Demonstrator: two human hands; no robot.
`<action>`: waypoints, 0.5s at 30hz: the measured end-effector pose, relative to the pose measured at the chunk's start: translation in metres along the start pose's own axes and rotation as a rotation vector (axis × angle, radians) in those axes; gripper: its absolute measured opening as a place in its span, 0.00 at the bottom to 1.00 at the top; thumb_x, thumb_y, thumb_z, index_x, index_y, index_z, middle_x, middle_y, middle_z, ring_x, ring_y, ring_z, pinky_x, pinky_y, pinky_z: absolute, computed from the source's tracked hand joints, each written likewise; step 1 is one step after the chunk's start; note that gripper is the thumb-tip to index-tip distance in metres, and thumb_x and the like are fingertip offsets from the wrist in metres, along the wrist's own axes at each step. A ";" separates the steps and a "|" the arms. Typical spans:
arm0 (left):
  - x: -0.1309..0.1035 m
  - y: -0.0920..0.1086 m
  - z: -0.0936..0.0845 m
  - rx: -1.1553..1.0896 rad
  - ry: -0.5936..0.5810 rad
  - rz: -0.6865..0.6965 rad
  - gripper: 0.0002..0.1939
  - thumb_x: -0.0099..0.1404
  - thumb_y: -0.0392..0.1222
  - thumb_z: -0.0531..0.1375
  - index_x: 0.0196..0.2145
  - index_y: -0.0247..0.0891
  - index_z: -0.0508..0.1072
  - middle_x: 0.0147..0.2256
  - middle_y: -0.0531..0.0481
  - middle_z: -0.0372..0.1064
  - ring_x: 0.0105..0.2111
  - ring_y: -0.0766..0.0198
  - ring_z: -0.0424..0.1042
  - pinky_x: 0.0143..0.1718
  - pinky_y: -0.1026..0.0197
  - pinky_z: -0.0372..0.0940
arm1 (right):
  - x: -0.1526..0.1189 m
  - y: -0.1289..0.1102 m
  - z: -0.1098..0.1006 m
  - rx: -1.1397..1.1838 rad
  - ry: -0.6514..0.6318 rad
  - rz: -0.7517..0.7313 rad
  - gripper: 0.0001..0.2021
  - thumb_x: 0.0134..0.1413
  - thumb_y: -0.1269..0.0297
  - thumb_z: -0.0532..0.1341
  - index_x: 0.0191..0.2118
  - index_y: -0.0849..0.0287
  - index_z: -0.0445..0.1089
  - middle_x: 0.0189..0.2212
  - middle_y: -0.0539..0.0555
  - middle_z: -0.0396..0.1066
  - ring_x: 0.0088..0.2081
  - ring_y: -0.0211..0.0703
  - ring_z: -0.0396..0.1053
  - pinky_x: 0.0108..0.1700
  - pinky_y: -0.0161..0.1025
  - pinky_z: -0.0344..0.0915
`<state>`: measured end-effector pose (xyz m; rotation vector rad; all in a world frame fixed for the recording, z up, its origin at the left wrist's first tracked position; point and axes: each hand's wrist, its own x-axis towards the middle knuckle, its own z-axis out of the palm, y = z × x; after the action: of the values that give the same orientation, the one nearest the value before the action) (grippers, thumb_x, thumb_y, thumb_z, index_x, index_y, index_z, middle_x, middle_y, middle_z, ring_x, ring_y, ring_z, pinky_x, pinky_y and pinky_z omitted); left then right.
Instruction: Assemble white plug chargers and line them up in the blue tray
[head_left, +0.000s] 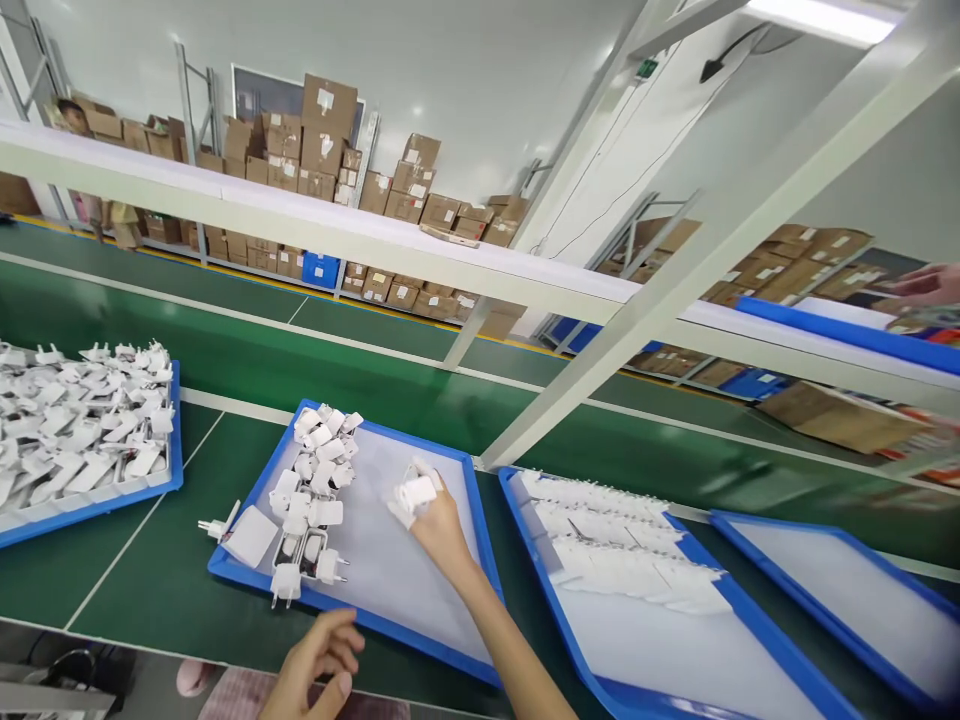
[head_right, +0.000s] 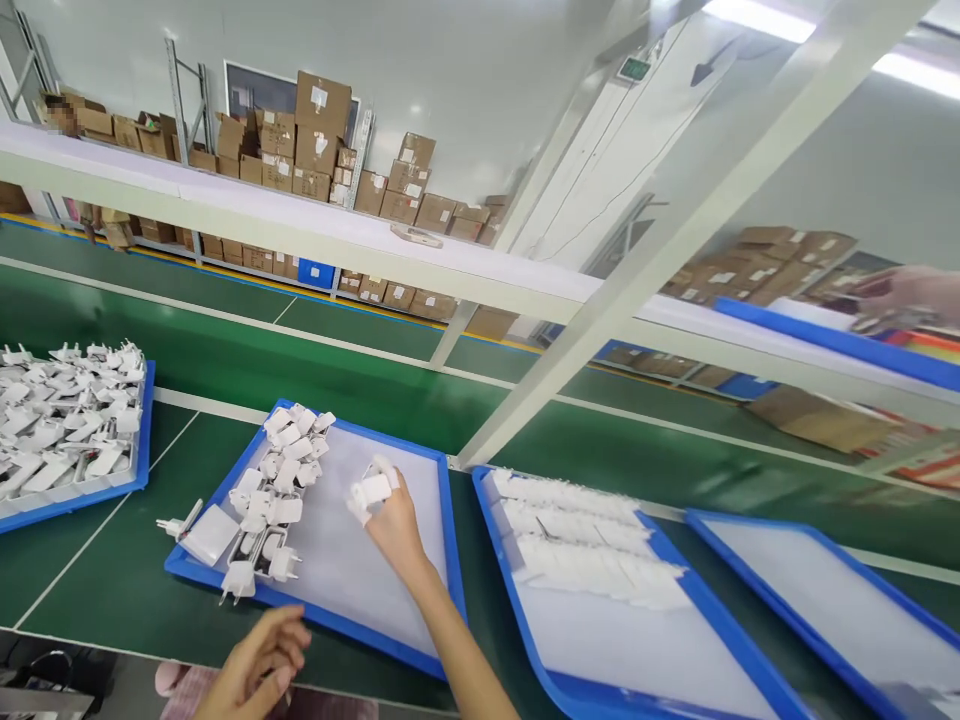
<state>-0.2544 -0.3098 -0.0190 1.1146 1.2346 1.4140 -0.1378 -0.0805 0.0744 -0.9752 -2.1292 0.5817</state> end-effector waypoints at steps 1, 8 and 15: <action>0.006 0.011 0.003 0.037 -0.001 -0.006 0.29 0.71 0.60 0.51 0.62 0.42 0.60 0.51 0.35 0.69 0.44 0.53 0.75 0.46 0.52 0.72 | -0.019 -0.012 -0.013 -0.003 -0.019 -0.027 0.29 0.52 0.64 0.64 0.61 0.57 0.60 0.43 0.56 0.71 0.40 0.47 0.72 0.44 0.46 0.72; 0.030 0.094 0.014 0.299 -0.189 0.350 0.49 0.56 0.26 0.59 0.69 0.44 0.40 0.70 0.33 0.39 0.70 0.40 0.41 0.67 0.35 0.48 | -0.090 -0.090 -0.043 -0.059 -0.048 -0.464 0.20 0.58 0.70 0.60 0.57 0.57 0.61 0.43 0.60 0.73 0.38 0.48 0.72 0.37 0.42 0.72; 0.021 0.090 0.025 0.139 0.014 0.047 0.16 0.67 0.35 0.58 0.52 0.38 0.70 0.55 0.40 0.71 0.58 0.49 0.69 0.59 0.49 0.65 | -0.120 -0.077 -0.021 -0.015 -0.102 -0.146 0.12 0.59 0.60 0.63 0.48 0.48 0.72 0.30 0.56 0.73 0.31 0.51 0.74 0.33 0.44 0.73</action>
<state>-0.2404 -0.2915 0.0738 1.2365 1.3410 1.3897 -0.1018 -0.2199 0.0875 -0.8046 -2.2758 0.5544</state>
